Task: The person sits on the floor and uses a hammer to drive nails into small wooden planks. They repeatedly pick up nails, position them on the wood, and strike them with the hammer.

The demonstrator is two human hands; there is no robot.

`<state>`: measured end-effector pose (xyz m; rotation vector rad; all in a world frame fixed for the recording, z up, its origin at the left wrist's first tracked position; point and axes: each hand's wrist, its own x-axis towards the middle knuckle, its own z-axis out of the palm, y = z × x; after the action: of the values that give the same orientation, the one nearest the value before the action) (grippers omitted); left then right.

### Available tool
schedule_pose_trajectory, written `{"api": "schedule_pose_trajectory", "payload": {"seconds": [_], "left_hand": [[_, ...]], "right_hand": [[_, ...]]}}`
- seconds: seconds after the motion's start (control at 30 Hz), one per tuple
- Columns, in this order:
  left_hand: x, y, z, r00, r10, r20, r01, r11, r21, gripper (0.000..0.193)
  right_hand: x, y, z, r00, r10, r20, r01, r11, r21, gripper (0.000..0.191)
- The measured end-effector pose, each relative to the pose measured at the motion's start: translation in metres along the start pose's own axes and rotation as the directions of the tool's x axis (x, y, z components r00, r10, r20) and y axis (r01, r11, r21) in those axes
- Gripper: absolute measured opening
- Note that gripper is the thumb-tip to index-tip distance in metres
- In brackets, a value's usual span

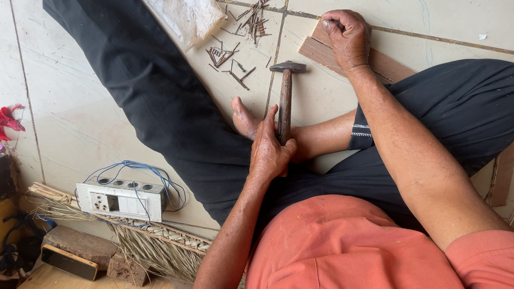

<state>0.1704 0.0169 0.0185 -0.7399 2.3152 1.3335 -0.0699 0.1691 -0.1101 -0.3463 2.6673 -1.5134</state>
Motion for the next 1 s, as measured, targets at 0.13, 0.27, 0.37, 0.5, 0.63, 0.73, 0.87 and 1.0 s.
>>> {"api": "schedule_pose_trajectory", "payload": {"seconds": [0.13,0.27,0.37,0.5,0.63,0.73,0.87,1.0], "left_hand": [[-0.001,-0.004,0.001,1.000,-0.009,0.006,0.009,1.000,-0.022,0.092],[0.000,-0.011,0.002,1.000,-0.005,0.024,0.010,0.983,-0.184,0.094],[0.000,-0.014,0.004,0.995,-0.083,0.059,0.099,0.919,-0.382,0.090],[0.000,-0.012,0.006,0.973,-0.171,0.154,0.229,0.784,-0.577,0.090],[-0.002,-0.009,0.008,0.971,-0.178,0.159,0.237,0.782,-0.577,0.089],[-0.002,-0.009,0.009,0.971,-0.177,0.164,0.240,0.781,-0.577,0.089],[0.002,-0.015,0.011,0.978,-0.144,0.153,0.208,0.769,-0.604,0.087],[0.006,-0.027,0.014,0.919,-0.134,0.372,0.394,0.363,-0.844,0.071]], "right_hand": [[0.000,-0.001,0.001,0.999,-0.045,-0.009,0.045,0.999,-0.015,0.011],[-0.001,-0.002,0.001,0.994,-0.105,-0.006,0.104,0.991,-0.083,0.014],[-0.002,-0.002,0.002,0.991,-0.136,-0.008,0.134,0.984,-0.115,0.016],[-0.001,-0.002,0.003,0.993,-0.113,-0.016,0.110,0.985,-0.134,0.017],[-0.001,-0.001,0.003,0.992,-0.126,-0.022,0.123,0.985,-0.123,0.015],[-0.001,0.000,0.004,0.994,-0.107,-0.022,0.103,0.987,-0.123,0.014],[0.000,-0.002,0.006,0.992,-0.120,-0.028,0.116,0.984,-0.135,0.013],[0.000,-0.005,0.006,0.979,-0.200,-0.048,0.188,0.965,-0.181,0.017]]}}
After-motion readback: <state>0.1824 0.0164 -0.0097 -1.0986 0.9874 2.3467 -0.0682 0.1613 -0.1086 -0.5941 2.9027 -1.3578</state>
